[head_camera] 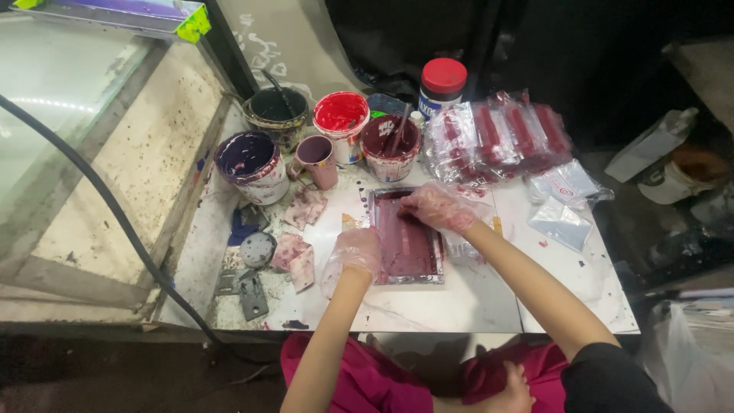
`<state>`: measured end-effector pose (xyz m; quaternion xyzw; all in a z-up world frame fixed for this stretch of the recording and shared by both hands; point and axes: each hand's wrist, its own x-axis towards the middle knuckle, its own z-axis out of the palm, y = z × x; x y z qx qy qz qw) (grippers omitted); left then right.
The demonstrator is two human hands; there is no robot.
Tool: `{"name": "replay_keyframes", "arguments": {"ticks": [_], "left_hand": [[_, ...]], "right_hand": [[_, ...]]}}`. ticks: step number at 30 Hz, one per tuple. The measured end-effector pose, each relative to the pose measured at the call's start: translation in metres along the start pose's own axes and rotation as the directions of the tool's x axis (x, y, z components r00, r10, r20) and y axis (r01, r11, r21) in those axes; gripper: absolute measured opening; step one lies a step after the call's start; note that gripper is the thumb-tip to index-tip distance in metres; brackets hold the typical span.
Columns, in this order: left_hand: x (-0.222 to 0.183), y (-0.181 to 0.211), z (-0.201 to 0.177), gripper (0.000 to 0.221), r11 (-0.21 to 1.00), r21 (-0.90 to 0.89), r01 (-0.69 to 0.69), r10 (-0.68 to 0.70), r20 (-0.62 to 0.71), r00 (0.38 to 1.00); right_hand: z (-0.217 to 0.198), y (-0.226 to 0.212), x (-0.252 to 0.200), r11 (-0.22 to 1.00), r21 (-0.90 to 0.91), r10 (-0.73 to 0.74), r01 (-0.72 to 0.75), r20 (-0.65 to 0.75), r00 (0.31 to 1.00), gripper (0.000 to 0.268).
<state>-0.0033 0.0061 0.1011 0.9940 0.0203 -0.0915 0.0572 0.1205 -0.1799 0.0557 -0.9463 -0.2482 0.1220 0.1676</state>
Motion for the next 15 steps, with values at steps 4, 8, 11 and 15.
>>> {"name": "replay_keyframes", "arguments": {"ticks": [4, 8, 11, 15], "left_hand": [[-0.022, 0.009, -0.034, 0.038, 0.999, -0.042, 0.03, -0.028, 0.038, 0.999], [-0.016, 0.007, -0.024, 0.038, 0.998, -0.059, 0.03, -0.028, 0.034, 0.999], [0.032, -0.012, 0.046, 0.042, 1.0, -0.009, -0.002, 0.002, -0.001, 1.0], [0.021, -0.005, 0.032, 0.042, 1.0, 0.006, -0.01, 0.01, -0.008, 1.0]], "right_hand": [[0.02, 0.002, 0.01, 0.994, -0.108, -0.029, 0.028, -0.009, 1.0, 0.034], [0.009, -0.012, -0.008, 0.993, -0.12, -0.01, -0.007, -0.14, 0.99, 0.029], [0.02, 0.007, 0.0, 0.998, 0.051, -0.018, 0.031, -0.242, 0.97, 0.029], [0.023, 0.01, 0.002, 0.996, -0.054, -0.086, 0.076, -0.244, 0.966, 0.031]]}}
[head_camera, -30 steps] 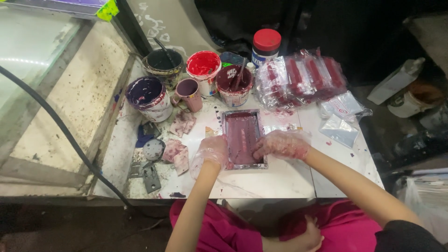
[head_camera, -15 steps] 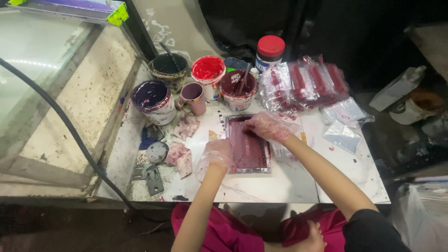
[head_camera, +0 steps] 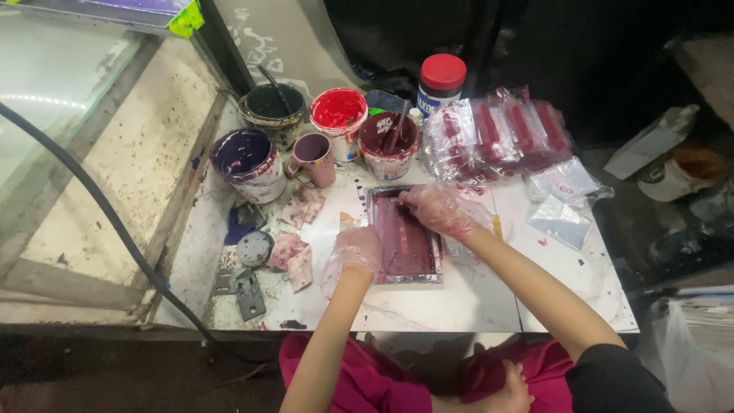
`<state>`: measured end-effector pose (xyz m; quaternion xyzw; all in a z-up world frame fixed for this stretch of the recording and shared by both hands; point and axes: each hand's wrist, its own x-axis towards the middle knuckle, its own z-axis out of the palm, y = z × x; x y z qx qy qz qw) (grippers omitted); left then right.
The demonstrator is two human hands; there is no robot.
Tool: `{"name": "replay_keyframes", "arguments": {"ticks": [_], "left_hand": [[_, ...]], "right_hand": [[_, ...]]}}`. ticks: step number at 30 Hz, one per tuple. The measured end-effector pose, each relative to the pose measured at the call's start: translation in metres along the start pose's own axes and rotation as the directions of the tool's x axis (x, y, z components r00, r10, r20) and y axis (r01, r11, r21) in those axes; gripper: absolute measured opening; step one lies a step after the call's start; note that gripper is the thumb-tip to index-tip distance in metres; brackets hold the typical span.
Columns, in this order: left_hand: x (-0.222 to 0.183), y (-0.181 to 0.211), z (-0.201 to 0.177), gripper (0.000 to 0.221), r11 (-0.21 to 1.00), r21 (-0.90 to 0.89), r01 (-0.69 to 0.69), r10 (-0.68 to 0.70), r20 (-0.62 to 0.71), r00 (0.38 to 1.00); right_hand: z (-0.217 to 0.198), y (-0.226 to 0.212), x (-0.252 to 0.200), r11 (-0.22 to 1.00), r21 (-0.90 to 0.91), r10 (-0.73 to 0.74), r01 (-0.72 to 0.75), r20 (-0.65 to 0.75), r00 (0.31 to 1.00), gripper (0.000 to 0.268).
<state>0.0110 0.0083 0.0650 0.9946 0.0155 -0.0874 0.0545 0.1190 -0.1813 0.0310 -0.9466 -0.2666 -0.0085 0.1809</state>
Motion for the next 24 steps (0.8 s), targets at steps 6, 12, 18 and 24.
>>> {"name": "replay_keyframes", "arguments": {"ticks": [6, 12, 18, 24], "left_hand": [[-0.013, 0.003, -0.017, 0.048, 0.997, -0.07, 0.033, -0.032, 0.021, 0.999], [-0.002, -0.008, 0.0, 0.043, 0.998, -0.068, 0.016, -0.01, 0.097, 0.995], [-0.042, 0.013, -0.067, 0.039, 0.998, -0.047, -0.041, 0.045, 0.095, 0.994], [-0.015, 0.004, -0.03, 0.032, 0.999, -0.017, -0.036, 0.038, 0.112, 0.993]], "right_hand": [[0.011, -0.013, -0.007, 0.998, -0.055, -0.028, 0.03, 0.039, 0.999, 0.029], [0.066, -0.023, -0.059, 0.862, -0.502, -0.103, 0.064, -0.05, 0.993, 0.019], [0.046, -0.045, -0.1, 0.996, -0.013, 0.081, -0.084, -0.122, 0.989, 0.032], [0.033, -0.033, -0.036, 0.975, -0.221, -0.115, 0.021, -0.422, 0.899, 0.029]]}}
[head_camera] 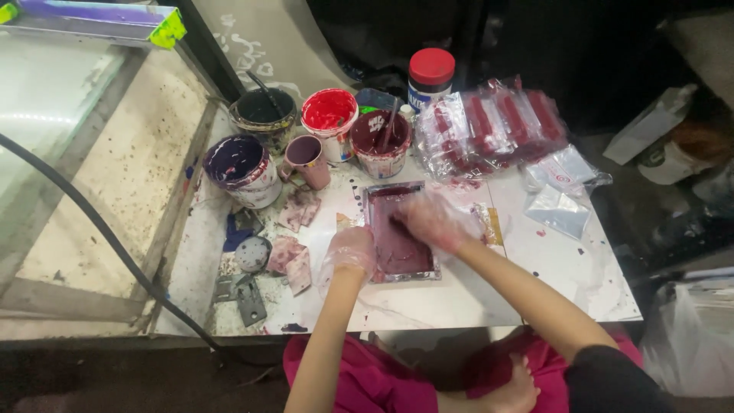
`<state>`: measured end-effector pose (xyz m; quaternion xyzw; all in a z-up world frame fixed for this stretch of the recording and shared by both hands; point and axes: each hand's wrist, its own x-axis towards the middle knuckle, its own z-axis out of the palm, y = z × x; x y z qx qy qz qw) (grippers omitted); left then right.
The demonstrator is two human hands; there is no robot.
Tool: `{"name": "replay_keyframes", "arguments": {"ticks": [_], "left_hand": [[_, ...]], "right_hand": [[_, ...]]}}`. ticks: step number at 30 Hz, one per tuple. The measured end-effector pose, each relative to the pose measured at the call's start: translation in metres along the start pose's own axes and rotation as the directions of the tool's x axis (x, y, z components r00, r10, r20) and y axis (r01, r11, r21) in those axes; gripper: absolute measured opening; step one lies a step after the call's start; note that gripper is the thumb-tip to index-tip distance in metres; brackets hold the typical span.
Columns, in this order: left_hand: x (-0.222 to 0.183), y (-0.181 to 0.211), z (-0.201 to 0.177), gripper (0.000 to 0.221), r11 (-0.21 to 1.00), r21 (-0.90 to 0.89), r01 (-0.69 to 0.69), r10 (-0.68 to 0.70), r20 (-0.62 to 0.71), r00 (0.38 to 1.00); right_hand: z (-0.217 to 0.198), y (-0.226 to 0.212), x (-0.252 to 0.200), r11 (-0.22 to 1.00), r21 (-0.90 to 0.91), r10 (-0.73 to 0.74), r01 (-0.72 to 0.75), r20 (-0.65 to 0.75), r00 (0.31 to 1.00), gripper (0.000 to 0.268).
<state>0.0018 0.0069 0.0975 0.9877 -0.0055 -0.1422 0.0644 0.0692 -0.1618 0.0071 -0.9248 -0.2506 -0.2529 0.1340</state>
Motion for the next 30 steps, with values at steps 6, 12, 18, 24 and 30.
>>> {"name": "replay_keyframes", "arguments": {"ticks": [6, 12, 18, 24, 30], "left_hand": [[0.025, -0.003, 0.026, 0.029, 1.0, 0.023, 0.02, -0.019, -0.037, 0.999], [0.022, 0.015, 0.019, 0.033, 0.993, -0.091, 0.077, -0.076, 0.015, 0.997], [0.026, 0.004, 0.035, 0.032, 0.971, -0.214, 0.106, -0.112, -0.014, 0.994], [0.034, 0.012, 0.039, 0.033, 0.979, -0.181, 0.098, -0.106, -0.037, 0.994], [0.024, 0.015, 0.027, 0.035, 0.972, -0.197, 0.129, -0.137, -0.027, 0.99]], "right_hand": [[0.068, 0.045, 0.03, 1.0, -0.011, 0.0, 0.003, 0.304, 0.953, 0.03], [0.032, -0.003, -0.035, 0.999, -0.006, -0.035, 0.041, 0.432, 0.901, 0.024], [-0.022, -0.018, -0.04, 0.992, 0.093, 0.029, -0.084, 0.482, 0.876, 0.027], [-0.007, 0.012, 0.017, 0.993, 0.088, 0.044, -0.082, 0.361, 0.931, 0.022], [0.041, 0.021, 0.017, 0.994, 0.052, -0.106, 0.1, 0.131, 0.986, 0.027]]}}
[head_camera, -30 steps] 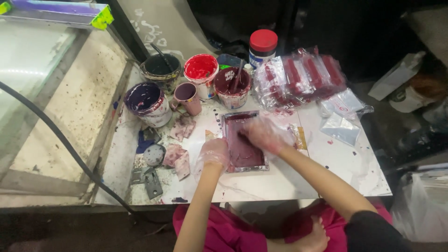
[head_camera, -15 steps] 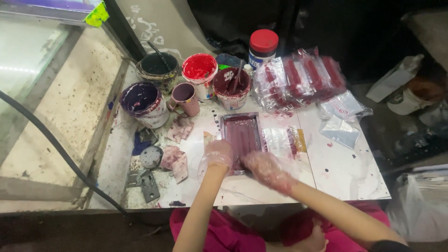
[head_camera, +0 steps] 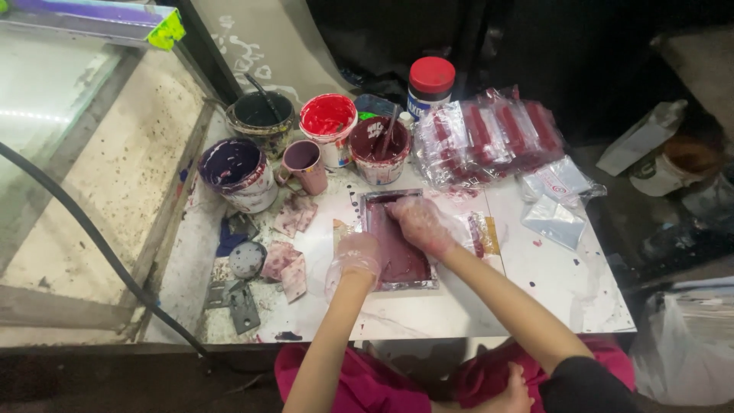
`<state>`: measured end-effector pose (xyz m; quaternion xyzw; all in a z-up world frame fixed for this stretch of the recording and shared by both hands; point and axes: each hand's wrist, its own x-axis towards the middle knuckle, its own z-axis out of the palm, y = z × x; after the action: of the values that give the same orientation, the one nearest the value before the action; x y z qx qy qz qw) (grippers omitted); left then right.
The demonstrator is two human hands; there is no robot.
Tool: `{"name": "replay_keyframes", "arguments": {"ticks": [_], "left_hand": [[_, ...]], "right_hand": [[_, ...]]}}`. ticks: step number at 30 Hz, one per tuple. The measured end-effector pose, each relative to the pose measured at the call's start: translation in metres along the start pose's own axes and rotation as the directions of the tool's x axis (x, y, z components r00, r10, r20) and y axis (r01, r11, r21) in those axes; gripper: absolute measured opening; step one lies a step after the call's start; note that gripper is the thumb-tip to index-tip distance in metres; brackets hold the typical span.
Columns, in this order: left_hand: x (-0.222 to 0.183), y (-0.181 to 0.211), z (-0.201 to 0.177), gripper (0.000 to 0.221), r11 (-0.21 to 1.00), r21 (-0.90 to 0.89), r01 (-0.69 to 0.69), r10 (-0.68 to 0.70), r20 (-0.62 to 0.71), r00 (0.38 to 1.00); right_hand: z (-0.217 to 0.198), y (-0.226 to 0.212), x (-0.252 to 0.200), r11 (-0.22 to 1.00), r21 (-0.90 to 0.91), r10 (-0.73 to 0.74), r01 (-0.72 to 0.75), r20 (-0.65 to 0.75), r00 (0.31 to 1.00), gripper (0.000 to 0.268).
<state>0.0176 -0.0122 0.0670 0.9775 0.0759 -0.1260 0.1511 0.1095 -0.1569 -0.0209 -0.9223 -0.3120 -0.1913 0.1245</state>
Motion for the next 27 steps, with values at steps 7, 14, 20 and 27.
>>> {"name": "replay_keyframes", "arguments": {"ticks": [7, 14, 20, 27], "left_hand": [[0.023, -0.016, 0.023, 0.03, 0.964, 0.197, -0.176, 0.179, 0.003, 0.984], [0.047, -0.029, 0.045, 0.027, 0.939, 0.251, -0.236, 0.246, -0.007, 0.969], [0.046, -0.027, 0.047, 0.025, 0.917, 0.301, -0.261, 0.286, -0.044, 0.957], [0.03, -0.022, 0.026, 0.025, 0.92, 0.272, -0.283, 0.294, 0.003, 0.956]], "right_hand": [[-0.01, -0.054, -0.078, 0.986, 0.119, 0.108, -0.113, 0.049, 0.993, 0.026], [-0.076, -0.06, -0.061, 0.875, 0.381, 0.196, -0.299, 0.285, 0.938, 0.024], [-0.028, 0.016, 0.011, 0.98, 0.118, 0.164, -0.163, 0.009, 0.987, 0.01], [0.029, 0.006, -0.023, 0.993, -0.01, 0.122, -0.121, 0.116, 0.986, 0.02]]}}
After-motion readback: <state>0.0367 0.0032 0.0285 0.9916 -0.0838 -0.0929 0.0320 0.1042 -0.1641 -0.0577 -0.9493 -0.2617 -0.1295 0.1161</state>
